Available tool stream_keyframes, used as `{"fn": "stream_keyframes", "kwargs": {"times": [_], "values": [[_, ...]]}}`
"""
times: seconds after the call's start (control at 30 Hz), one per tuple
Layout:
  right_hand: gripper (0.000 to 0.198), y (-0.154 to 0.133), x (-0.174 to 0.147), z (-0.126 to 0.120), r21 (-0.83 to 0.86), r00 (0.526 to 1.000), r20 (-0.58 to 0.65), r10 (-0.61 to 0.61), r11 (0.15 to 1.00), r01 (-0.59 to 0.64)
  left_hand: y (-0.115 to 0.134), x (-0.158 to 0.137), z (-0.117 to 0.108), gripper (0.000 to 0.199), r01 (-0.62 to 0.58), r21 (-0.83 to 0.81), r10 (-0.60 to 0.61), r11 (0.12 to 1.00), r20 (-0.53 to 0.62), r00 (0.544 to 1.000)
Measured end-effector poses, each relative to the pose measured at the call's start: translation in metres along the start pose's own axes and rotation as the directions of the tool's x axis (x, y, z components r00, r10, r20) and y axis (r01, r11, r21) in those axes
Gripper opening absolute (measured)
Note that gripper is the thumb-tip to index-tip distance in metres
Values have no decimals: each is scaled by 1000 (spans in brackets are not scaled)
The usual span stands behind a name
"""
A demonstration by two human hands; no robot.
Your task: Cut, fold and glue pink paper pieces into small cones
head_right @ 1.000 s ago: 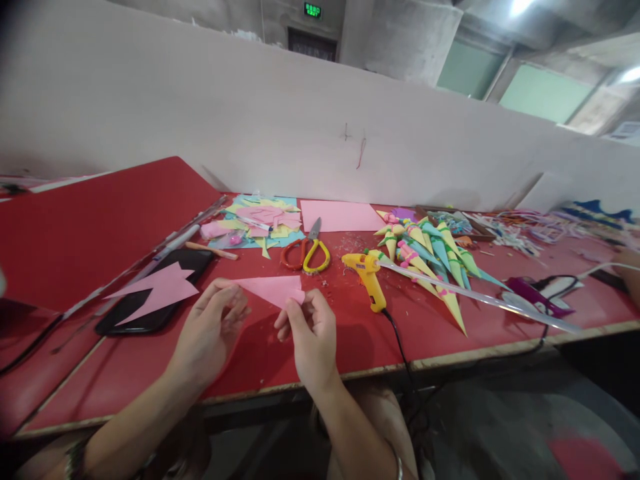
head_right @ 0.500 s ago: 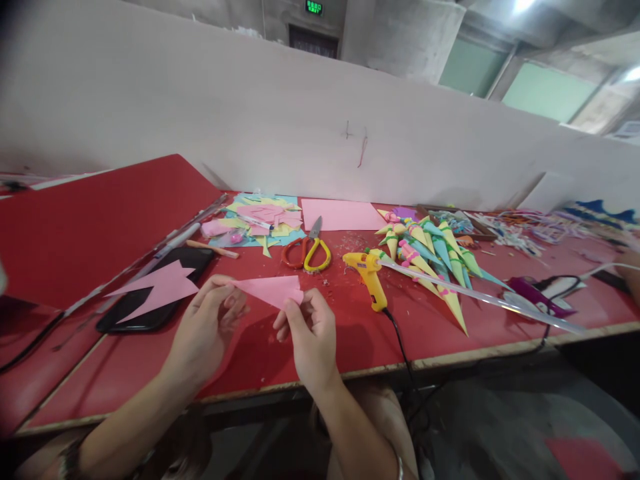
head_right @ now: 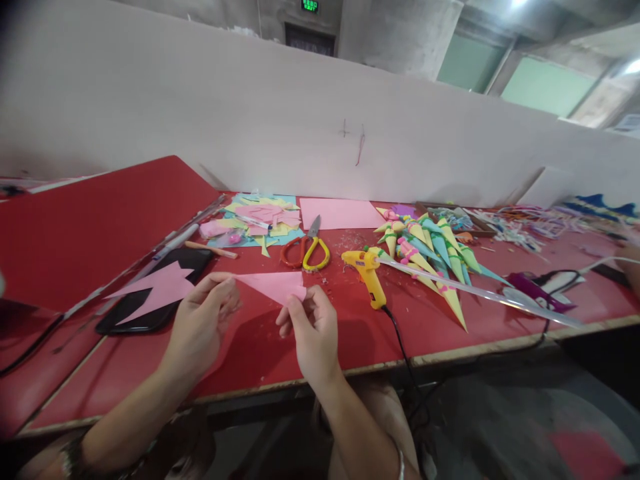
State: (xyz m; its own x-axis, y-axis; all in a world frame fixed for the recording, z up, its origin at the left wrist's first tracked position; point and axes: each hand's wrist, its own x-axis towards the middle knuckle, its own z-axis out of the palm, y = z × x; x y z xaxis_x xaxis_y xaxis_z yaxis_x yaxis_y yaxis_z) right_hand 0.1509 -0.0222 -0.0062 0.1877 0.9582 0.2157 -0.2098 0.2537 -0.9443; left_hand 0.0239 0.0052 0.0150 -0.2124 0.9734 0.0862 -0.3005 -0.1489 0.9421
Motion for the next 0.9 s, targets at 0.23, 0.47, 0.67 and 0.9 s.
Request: {"fn": "stream_keyframes", "kwargs": {"times": [0.23, 0.47, 0.67, 0.9], "values": [[23, -1, 1, 0, 12, 1000, 7, 6, 1000, -6, 1, -2, 2, 9, -34, 28, 35, 999, -19, 999], [24, -1, 0, 0, -3, 1000, 9, 10, 1000, -10, 3, -1, 3, 10, -63, 55, 65, 996, -28, 997], [22, -2, 0, 1, 5, 1000, 22, 4, 1000, -4, 1, 1, 0, 9, -63, 60, 63, 996, -2, 998], [23, 0, 0, 0, 3, 1000, 26, -5, 1000, 5, 5, -2, 3, 8, 24, 9, -24, 1000, 3, 1000]]}}
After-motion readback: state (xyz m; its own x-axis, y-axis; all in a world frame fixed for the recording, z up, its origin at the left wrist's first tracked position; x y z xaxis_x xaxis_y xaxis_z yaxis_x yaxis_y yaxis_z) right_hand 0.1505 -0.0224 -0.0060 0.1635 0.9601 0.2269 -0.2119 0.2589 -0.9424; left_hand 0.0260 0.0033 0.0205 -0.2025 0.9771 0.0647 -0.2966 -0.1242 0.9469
